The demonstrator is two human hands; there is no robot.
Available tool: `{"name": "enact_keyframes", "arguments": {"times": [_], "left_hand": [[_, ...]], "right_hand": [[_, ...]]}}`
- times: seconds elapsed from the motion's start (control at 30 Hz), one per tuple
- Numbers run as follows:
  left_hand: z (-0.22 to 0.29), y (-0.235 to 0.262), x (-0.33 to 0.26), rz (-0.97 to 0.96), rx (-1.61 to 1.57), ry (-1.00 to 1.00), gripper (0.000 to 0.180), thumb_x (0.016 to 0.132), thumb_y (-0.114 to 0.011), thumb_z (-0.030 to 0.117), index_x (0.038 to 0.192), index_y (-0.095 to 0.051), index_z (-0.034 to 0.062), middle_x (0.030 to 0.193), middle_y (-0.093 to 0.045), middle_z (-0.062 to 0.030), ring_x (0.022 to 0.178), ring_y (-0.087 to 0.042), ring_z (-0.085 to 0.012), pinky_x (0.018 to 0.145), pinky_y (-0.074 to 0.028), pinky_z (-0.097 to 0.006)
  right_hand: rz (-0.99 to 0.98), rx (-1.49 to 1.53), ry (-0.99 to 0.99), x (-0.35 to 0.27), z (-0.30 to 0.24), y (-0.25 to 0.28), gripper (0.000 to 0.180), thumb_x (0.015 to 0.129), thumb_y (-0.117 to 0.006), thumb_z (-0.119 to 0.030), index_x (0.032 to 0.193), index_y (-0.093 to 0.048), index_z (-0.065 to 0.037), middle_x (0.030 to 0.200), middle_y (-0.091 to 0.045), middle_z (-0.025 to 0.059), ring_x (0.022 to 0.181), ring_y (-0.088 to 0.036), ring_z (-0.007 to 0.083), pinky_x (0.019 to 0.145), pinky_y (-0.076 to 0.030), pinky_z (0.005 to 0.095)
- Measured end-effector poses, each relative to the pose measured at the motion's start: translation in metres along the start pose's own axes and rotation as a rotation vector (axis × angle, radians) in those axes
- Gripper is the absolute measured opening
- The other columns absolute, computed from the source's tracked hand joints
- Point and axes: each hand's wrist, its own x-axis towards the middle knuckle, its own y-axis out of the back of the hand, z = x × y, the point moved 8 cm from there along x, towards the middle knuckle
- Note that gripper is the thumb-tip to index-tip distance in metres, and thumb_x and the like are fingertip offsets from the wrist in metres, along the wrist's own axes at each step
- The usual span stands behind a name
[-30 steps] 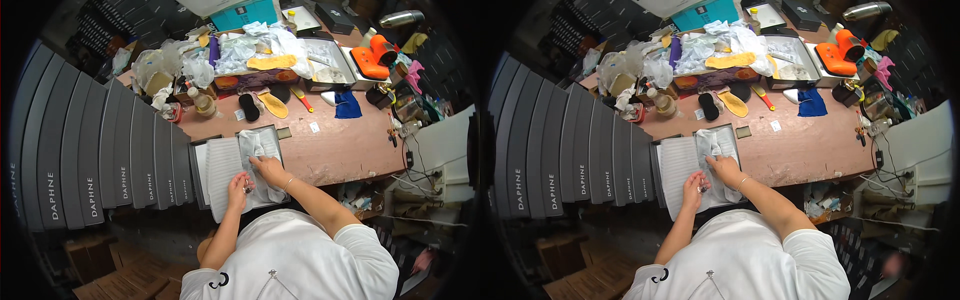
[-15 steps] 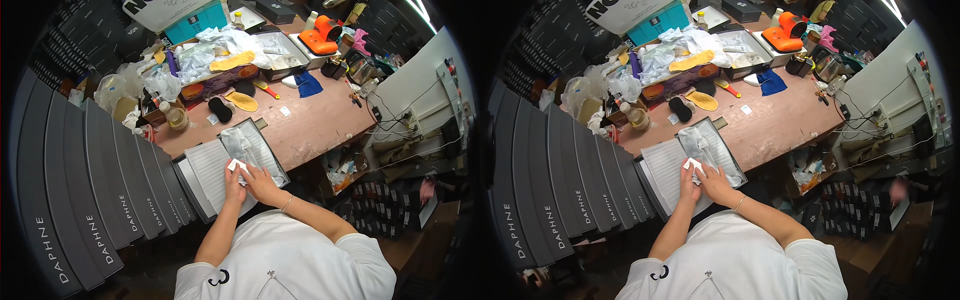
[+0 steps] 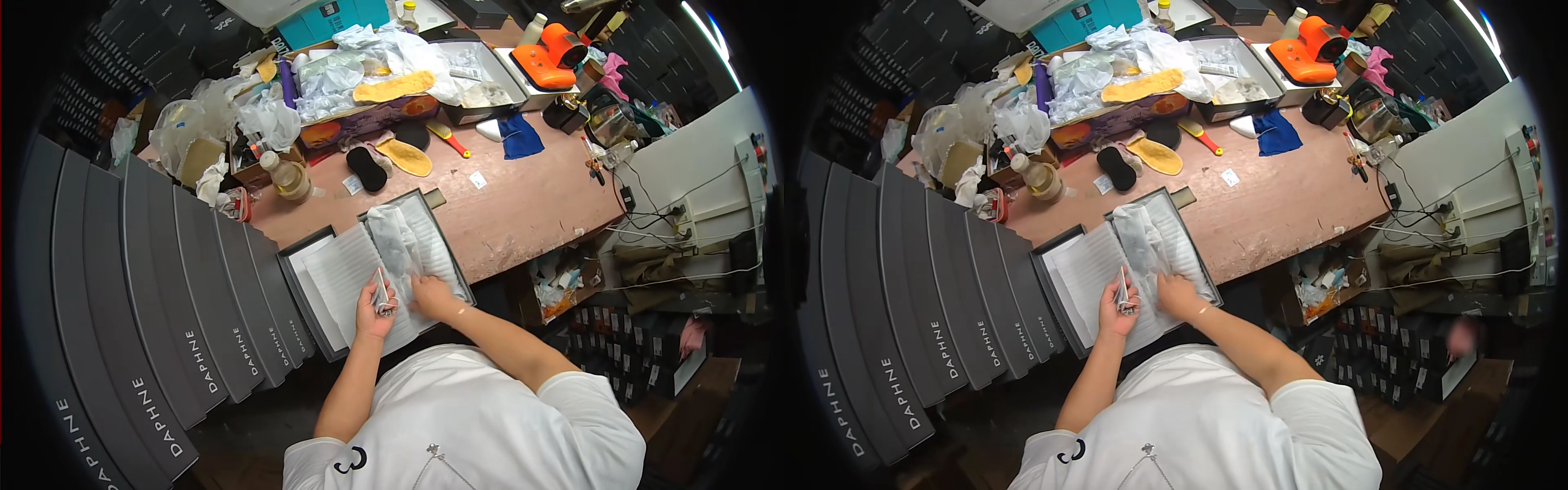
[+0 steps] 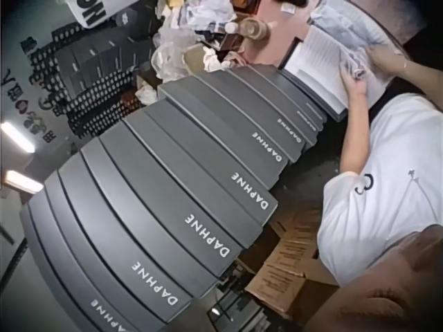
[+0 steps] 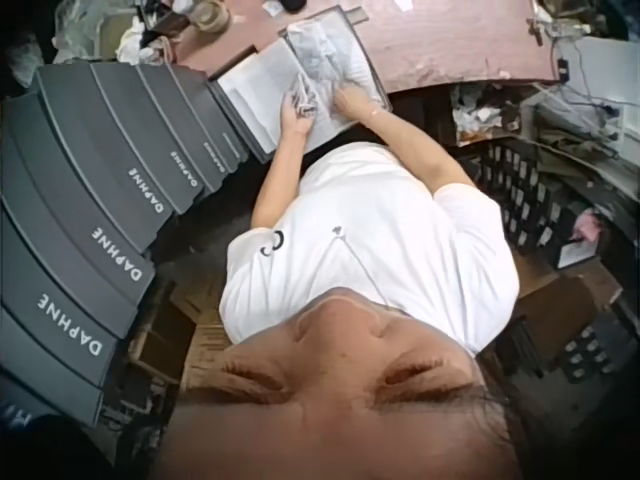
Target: Packaging black high-heeled shoes into boxes with tissue paper and then placing those boxes into a larger shipping carton.
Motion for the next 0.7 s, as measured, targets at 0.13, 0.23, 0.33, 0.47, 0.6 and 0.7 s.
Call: {"name": "enact_keyframes", "arguments": {"times": [0.13, 0.23, 0.33, 0.47, 0.6, 0.7], "left_hand": [[0.015, 0.009, -0.002, 0.021, 0.046, -0.037, 0.041, 0.088, -0.049, 0.014, 0.129, -0.049, 0.0152, 0.09, -0.058, -0.0051, 0.063, -0.048, -0.0131, 0.047, -0.039, -0.023], [0.031, 0.011, -0.008, 0.222, 0.171, -0.118, 0.04, 0.088, -0.048, 0.013, 0.128, -0.05, 0.0139, 0.087, -0.058, -0.0051, 0.06, -0.046, -0.0103, 0.046, -0.037, -0.022], [0.034, -0.008, -0.016, 0.178, 0.415, -0.18, 0.048, 0.09, -0.047, 0.013, 0.137, -0.041, 0.0111, 0.096, -0.06, -0.0098, 0.077, -0.057, -0.0157, 0.058, -0.048, -0.027], [0.017, -0.044, -0.017, 0.136, 0.584, -0.199, 0.05, 0.092, -0.044, 0.008, 0.14, -0.035, 0.0055, 0.101, -0.061, -0.0126, 0.09, -0.061, -0.0192, 0.072, -0.052, -0.03], [0.013, -0.046, -0.01, 0.207, 0.663, -0.282, 0.053, 0.092, -0.043, 0.007, 0.143, -0.028, 0.0052, 0.099, -0.061, -0.0148, 0.084, -0.062, -0.0188, 0.069, -0.052, -0.031], [0.005, -0.038, -0.001, 0.195, 0.725, -0.286, 0.055, 0.092, -0.042, 0.006, 0.144, -0.024, 0.0063, 0.097, -0.062, -0.0162, 0.08, -0.062, -0.0189, 0.066, -0.053, -0.032]], "right_hand": [[-0.104, 0.159, 0.069, 0.021, -0.007, 0.016, 0.026, 0.08, -0.061, -0.027, 0.083, -0.057, -0.001, 0.076, -0.063, 0.0188, 0.071, -0.062, 0.039, 0.063, -0.05, 0.0466], [-0.017, 0.393, 0.009, -0.007, -0.011, 0.132, 0.024, 0.08, -0.061, -0.024, 0.081, -0.057, 0.0, 0.077, -0.06, 0.0241, 0.074, -0.059, 0.0429, 0.066, -0.047, 0.0491], [0.137, 0.243, -0.169, 0.0, 0.067, 0.186, 0.021, 0.08, -0.061, -0.019, 0.082, -0.056, 0.001, 0.077, -0.06, 0.0235, 0.072, -0.058, 0.0435, 0.064, -0.046, 0.0503], [0.151, -0.124, -0.252, 0.029, 0.193, 0.141, 0.023, 0.081, -0.063, -0.023, 0.082, -0.058, -0.001, 0.078, -0.061, 0.0187, 0.076, -0.06, 0.0376, 0.065, -0.047, 0.0473], [0.383, -0.135, -0.058, 0.032, 0.102, 0.176, 0.03, 0.077, -0.068, -0.026, 0.094, -0.06, -0.004, 0.085, -0.06, 0.0105, 0.084, -0.056, 0.0288, 0.071, -0.043, 0.0429], [0.135, -0.086, 0.204, 0.016, 0.012, 0.123, 0.063, 0.07, -0.073, -0.029, 0.124, -0.049, -0.008, 0.133, -0.046, 0.0166, 0.13, -0.035, 0.0342, 0.104, -0.03, 0.0479]]}}
